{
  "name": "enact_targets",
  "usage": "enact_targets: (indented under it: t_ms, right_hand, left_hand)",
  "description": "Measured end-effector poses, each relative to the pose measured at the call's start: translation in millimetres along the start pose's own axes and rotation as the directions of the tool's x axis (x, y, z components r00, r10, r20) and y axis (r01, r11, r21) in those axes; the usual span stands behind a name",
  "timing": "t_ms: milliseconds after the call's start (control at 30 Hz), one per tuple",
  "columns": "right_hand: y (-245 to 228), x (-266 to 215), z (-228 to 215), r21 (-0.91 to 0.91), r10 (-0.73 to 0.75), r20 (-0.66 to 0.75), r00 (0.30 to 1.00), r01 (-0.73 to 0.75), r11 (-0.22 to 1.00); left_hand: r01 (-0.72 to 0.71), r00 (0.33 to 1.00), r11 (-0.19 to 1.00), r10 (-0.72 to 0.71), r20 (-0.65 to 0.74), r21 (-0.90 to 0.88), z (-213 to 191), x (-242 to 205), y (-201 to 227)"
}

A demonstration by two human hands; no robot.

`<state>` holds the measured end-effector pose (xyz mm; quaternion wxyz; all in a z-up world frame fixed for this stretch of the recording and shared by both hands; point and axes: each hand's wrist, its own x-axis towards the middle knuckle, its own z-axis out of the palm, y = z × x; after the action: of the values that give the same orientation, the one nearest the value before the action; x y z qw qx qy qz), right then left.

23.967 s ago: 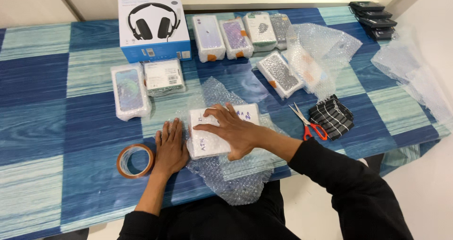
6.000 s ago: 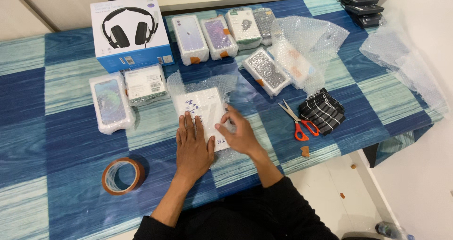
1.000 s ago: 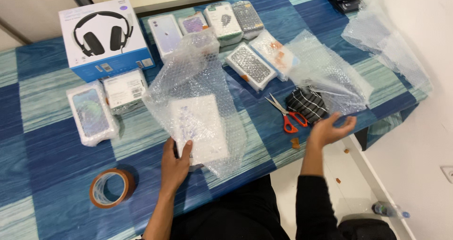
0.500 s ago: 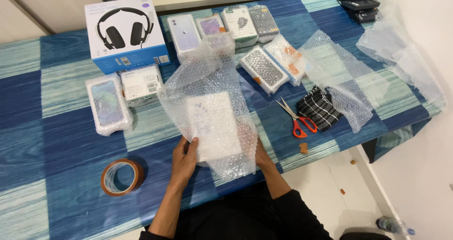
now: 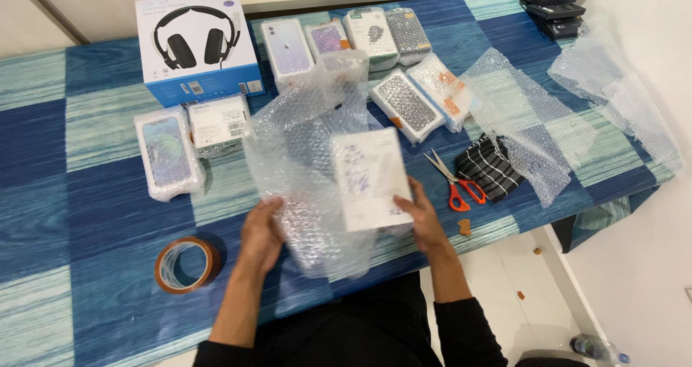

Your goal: The person wraps a boxed item in bubble wrap, secures the ends with tape, and cuts the tape using scissors.

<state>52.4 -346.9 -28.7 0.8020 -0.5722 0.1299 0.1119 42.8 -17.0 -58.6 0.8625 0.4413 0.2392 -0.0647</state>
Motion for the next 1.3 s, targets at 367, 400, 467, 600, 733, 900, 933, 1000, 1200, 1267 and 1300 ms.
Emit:
enact_targets:
  t_ms: [367, 400, 467, 600, 733, 900, 933, 1000, 1200, 1267, 1300]
  right_hand:
    - [-34, -30, -74, -0.154, -0.192, -0.254, 0.948, 0.157, 0.976]
    - [-33, -28, -85, -0.154, -0.191, -0.253, 0.948, 0.155, 0.976]
    - [-30, -24, -108, -0.161, -0.233, -0.338, 0.912, 0.188, 0.969]
    - [-38, -28, -110, -0.222, -0.267, -0.396, 0.879, 0.191, 0.956]
    - [-56, -42, -80, -0.368, -0.296, -0.459, 0.838, 0.124, 0.922]
    - [-48, -39, -86, -0.640, -0.456, -0.489, 0.743, 0.049, 0.766]
    - [-42, -34, -92, -0.853, -0.770, -0.313, 0.556, 0.191, 0.485]
    - [-42, -34, -70, -0.961, -0.948, -0.040, 0.316, 0.247, 0.123]
    - [-9, -33, 51, -0.740, -0.853, 0.215, 0.475, 0.650, 0.175]
    - [18, -23, 70, -0.688, -0.698, 0.431, 0.572, 0.709, 0.156]
    - [26, -22, 74, -0.684, -0.695, 0.435, 0.572, 0.712, 0.158]
  left_hand:
    - [-0.040, 0.999, 0.996, 0.040, -0.005, -0.080, -75, 29, 16]
    - [-0.040, 0.999, 0.996, 0.039, -0.007, -0.080, -28, 2, 48]
    - [-0.023, 1.000, 1.000, 0.023, 0.019, -0.022, 54, -84, 98]
    - [-0.015, 1.000, 1.000, 0.015, 0.023, -0.019, -18, -23, 40]
    - [-0.080, 0.994, 0.986, 0.068, 0.091, 0.143, -4, -38, 47]
    - [-0.251, 0.964, 0.914, 0.206, 0.168, 0.318, -24, -28, 46]
    - [-0.357, 0.930, 0.848, 0.282, 0.238, 0.391, -17, -34, 50]
    - [-0.458, 0.885, 0.765, 0.349, 0.308, 0.453, -3, -43, 53]
    - [-0.611, 0.588, -0.095, 0.610, 0.531, 0.786, 34, -71, 35]
    - [-0.417, 0.753, -0.138, 0.501, 0.427, 0.898, 49, -96, 38]
    - [-0.411, 0.755, -0.137, 0.504, 0.421, 0.901, 45, -97, 42]
